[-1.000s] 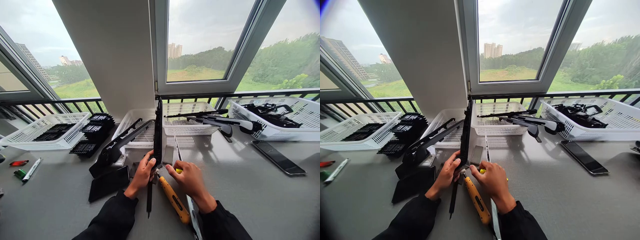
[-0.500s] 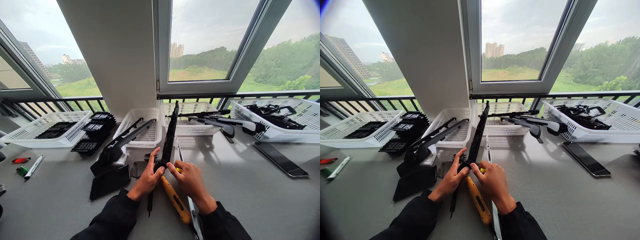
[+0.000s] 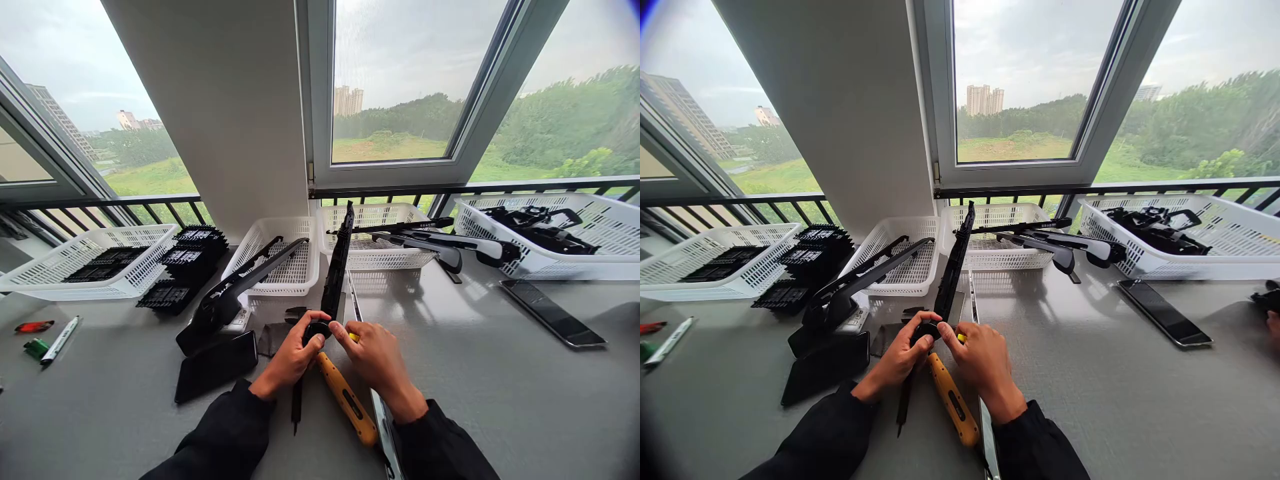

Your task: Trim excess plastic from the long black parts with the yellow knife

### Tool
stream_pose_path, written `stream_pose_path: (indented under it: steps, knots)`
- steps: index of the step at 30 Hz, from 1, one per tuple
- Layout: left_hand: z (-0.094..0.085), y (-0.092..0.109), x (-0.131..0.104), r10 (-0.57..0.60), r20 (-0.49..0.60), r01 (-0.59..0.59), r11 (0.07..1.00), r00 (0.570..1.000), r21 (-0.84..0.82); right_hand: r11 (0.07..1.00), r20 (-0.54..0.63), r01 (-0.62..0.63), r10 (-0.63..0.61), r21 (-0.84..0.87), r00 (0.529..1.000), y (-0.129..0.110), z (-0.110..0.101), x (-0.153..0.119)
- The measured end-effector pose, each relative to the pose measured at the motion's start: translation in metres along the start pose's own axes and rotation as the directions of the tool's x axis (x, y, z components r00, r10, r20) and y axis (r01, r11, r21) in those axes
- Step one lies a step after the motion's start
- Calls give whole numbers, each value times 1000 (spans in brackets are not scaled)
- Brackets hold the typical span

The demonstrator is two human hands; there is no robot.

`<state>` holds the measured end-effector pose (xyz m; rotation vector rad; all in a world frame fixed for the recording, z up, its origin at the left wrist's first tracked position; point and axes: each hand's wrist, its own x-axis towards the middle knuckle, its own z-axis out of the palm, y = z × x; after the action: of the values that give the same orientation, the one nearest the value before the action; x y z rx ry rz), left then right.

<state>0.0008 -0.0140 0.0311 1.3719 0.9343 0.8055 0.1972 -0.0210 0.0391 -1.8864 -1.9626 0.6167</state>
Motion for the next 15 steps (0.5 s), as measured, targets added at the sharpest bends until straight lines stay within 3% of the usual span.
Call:
stream_pose_path:
  steps: [15]
  knots:
    - [-2,-3,-1,-1,-6,1,998,1000,68,998,-41,5,-3,63,999,14,0,4]
